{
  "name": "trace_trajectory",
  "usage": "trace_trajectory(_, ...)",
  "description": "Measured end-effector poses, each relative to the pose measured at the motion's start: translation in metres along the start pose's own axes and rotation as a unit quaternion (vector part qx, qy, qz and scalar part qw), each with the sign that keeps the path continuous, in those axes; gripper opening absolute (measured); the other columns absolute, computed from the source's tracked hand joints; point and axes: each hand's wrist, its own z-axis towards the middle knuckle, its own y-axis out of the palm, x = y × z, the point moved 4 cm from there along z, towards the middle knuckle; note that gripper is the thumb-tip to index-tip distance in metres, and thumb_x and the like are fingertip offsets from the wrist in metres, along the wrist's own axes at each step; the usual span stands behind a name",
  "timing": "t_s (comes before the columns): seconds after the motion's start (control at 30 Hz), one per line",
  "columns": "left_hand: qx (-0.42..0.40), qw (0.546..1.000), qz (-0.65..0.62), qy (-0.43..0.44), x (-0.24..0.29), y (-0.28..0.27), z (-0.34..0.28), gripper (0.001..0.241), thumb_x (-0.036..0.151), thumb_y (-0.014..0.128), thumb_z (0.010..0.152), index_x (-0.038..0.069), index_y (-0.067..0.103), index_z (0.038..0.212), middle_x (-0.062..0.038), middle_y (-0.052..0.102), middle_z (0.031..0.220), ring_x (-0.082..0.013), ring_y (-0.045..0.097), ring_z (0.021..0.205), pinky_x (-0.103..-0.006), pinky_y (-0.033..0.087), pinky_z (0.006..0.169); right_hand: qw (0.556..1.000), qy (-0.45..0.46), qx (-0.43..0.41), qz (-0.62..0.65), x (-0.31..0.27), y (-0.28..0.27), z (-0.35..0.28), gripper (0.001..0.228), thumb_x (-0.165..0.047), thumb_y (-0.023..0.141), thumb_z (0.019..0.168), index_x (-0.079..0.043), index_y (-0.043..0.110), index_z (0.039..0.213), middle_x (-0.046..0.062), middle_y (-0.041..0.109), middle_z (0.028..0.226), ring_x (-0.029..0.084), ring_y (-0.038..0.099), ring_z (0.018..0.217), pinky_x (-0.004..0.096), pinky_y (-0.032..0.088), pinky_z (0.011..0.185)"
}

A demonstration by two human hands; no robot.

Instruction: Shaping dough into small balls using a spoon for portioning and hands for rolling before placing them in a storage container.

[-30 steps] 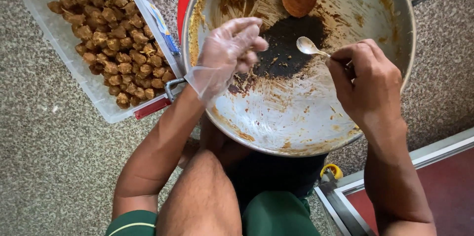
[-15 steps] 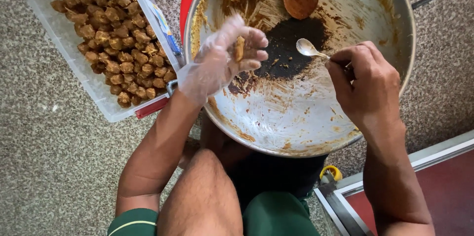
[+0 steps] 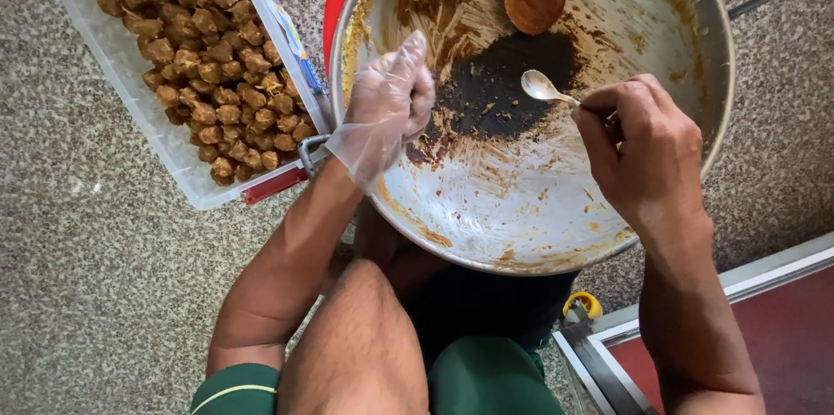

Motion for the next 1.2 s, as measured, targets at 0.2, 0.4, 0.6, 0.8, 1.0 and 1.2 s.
trace_trajectory(0.2,-0.085,0.968,-0.224,-0.070,-0.006,-0.009,0.012,0.027,0.001,0.055,0.099,-0.001,0.052,0.126,-0.025,0.070,0.097,-0.0256,0.071,0.061,-0.0228,0.058,0.041,1.000,0.011,-0.014,-0.002,-0.005,-0.002,0.000,0.011,0.010,0.078,0.096,0.010,0.068,0.102,0.019,0.066,0.095,0.025,0.058,0.066,0.035,0.049,0.059)
trace_trajectory(0.4,-0.098,0.990,-0.092,0.043,0.014,0.008,-0.006,0.034,0.038,0.071,0.087,0.005,0.062,0.084,-0.008,0.068,0.074,-0.0096,0.061,0.051,-0.0182,0.051,0.040,1.000,0.013,-0.007,0.000,-0.005,-0.001,0.000,0.012,0.010,0.079,0.096,0.011,0.069,0.102,0.019,0.067,0.095,0.025,0.059,0.067,0.036,0.050,0.060)
trace_trajectory(0.6,-0.080,0.992,0.010,0.092,0.008,0.002,-0.005,0.027,-0.012,0.075,0.078,0.004,0.067,0.099,-0.019,0.068,0.121,-0.0266,0.073,0.100,-0.0292,0.065,0.092,1.000,0.005,-0.012,-0.005,-0.003,0.000,0.001,0.011,0.009,0.078,0.097,0.011,0.068,0.102,0.020,0.068,0.095,0.025,0.059,0.066,0.035,0.050,0.058)
trace_trajectory(0.8,-0.078,0.992,0.095,0.028,0.018,0.013,-0.021,0.017,0.014,0.061,0.098,0.005,0.067,0.112,-0.005,0.073,0.084,-0.0042,0.058,0.049,-0.0165,0.044,0.035,1.000,0.000,-0.009,-0.001,-0.002,0.001,0.000,0.012,0.009,0.079,0.096,0.011,0.068,0.101,0.020,0.067,0.094,0.025,0.058,0.067,0.036,0.049,0.059)
trace_trajectory(1.0,-0.057,0.995,0.079,-0.006,0.020,0.015,-0.022,0.049,0.055,0.059,0.086,0.008,0.064,0.074,-0.003,0.064,0.063,-0.0054,0.051,0.037,-0.0155,0.040,0.028,1.000,0.007,-0.015,-0.007,-0.002,0.000,0.000,0.011,0.008,0.079,0.097,0.010,0.068,0.102,0.019,0.067,0.094,0.025,0.058,0.067,0.036,0.049,0.060)
trace_trajectory(1.2,0.022,0.996,-0.058,-0.058,0.021,0.010,-0.016,0.045,0.034,0.062,0.093,0.000,0.061,0.064,-0.025,0.074,0.076,-0.0269,0.074,0.057,-0.0271,0.064,0.048,1.000,0.009,-0.020,-0.002,-0.003,0.000,0.001,0.011,0.008,0.079,0.096,0.011,0.069,0.101,0.018,0.066,0.094,0.025,0.058,0.066,0.036,0.048,0.059)
